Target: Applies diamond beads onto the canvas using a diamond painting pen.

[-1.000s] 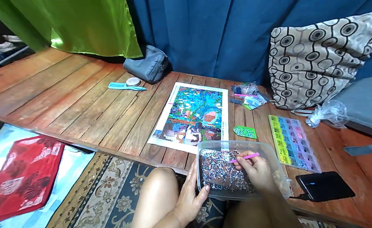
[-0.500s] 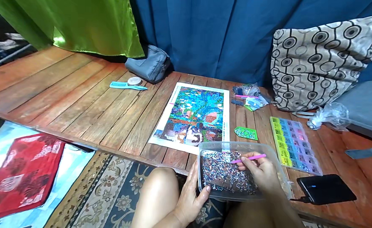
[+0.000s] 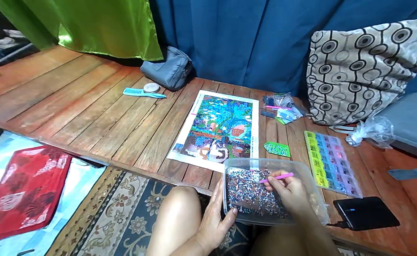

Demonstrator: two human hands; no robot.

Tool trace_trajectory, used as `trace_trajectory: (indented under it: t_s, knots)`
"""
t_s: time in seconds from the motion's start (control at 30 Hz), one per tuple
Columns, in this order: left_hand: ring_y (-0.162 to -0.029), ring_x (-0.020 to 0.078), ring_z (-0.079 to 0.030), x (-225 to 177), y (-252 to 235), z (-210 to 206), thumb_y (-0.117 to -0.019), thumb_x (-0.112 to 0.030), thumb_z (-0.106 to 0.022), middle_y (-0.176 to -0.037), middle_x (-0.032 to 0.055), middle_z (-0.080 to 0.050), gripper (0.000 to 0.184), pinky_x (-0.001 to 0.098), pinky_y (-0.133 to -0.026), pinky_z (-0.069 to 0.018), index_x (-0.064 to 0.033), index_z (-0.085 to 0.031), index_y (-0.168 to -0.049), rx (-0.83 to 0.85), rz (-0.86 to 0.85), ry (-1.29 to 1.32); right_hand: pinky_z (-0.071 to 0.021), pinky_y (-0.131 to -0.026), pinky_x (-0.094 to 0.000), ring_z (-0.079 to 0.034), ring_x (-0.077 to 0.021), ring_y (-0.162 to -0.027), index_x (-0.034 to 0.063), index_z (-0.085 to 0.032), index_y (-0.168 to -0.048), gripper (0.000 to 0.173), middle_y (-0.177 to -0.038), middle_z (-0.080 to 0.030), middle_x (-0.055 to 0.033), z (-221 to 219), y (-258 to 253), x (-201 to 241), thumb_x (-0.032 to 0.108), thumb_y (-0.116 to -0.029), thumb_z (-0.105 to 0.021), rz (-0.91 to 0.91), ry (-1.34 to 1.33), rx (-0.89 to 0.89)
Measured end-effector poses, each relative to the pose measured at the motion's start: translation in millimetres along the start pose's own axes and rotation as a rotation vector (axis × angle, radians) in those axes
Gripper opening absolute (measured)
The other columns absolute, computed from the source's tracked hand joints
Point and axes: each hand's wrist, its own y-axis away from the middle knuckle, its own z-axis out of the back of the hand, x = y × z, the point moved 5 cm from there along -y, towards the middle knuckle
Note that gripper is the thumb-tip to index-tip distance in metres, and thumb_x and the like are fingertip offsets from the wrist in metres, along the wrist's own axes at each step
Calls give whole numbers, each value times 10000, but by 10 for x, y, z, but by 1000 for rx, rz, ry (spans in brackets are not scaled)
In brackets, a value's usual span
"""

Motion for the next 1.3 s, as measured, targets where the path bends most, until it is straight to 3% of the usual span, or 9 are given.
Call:
trace_trajectory:
  t_s: [0.63,0.83,1.3]
  knots:
    - [-1477,336,-378,11,-18,0,-983,-449,-459,-1553,322,-370,777,382,-1211,-278,124,-370,-1501,12,32,-1,-556,-672,-272,-651,-104,-662,-29,-671,-948,104,-752,-667,-79,-45,-7,75,32,-970,-590,173,214,48]
    - [-1482,340,-370,-1,-19,4,-983,-435,-468,-1555,330,-359,775,370,-1214,-274,134,-361,-1499,17,16,0,-570,-676,-184,-668,-26,-670,-42,-645,-972,75,-766,-675,-43,-50,9,53,-3,-977,-580,58,34,74]
    - [-1484,349,-363,-21,-31,14,-979,-386,-496,-1560,327,-353,757,384,-1217,-269,138,-344,-1505,11,17,12,-614,-631,-217,-712,-81,-633,-26,-613,-961,100,-757,-712,-35,78,4,65,-60,-970,-520,-79,-276,-27]
